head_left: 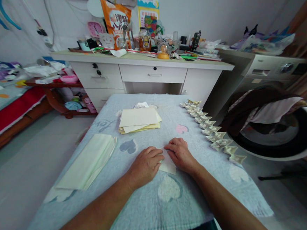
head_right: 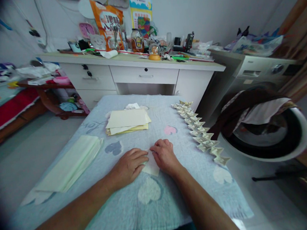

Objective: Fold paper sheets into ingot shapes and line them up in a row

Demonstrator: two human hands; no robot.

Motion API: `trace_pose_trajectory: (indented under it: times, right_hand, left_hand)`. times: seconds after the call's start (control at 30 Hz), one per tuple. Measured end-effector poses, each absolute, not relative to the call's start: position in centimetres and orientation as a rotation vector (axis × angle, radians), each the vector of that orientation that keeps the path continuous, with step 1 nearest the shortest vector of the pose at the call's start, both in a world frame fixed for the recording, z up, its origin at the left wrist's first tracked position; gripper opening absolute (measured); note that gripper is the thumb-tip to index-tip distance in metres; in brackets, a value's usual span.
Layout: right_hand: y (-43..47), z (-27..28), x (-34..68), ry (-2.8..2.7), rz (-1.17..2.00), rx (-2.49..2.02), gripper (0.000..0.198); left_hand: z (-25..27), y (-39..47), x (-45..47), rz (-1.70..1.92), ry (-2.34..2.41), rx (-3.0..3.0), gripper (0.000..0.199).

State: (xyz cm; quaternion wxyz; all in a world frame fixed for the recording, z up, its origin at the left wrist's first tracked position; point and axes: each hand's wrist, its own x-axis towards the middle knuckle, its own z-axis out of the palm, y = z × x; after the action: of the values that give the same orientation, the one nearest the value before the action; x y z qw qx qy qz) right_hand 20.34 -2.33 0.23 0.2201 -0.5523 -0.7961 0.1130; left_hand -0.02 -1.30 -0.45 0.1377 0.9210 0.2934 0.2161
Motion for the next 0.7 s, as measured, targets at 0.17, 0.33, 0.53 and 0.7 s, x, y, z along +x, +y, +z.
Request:
trace_pose_trajectory:
  times: [0.17,0.33,0.53,0.7]
  right_hand:
    - [-2.3,0.1,20.2,-2.22,0.315,-1.542,0.025]
    - [-2.3,-0.1,20.2,-2.223,0.327,-1.535,0.026]
    - [-2.6,-0.2,20.1,-2.224,0.333,-1.553,0.029]
    - [-2.9,-0.1,19.9,-2.23,0.304,-1.57,0.029]
  left_hand:
    - [-1.1,-0.5,0.3,0.691,0.812,2.636,0.023]
    - [-1.4,0.2,0.7,0.712,0.903,2.495,0.025]
    - [-1.0,0.2,0.8,0.703,0.944,2.411,0.021]
    - [-1.3,0.3,0.8,0.722,0.897,2.434,0.028]
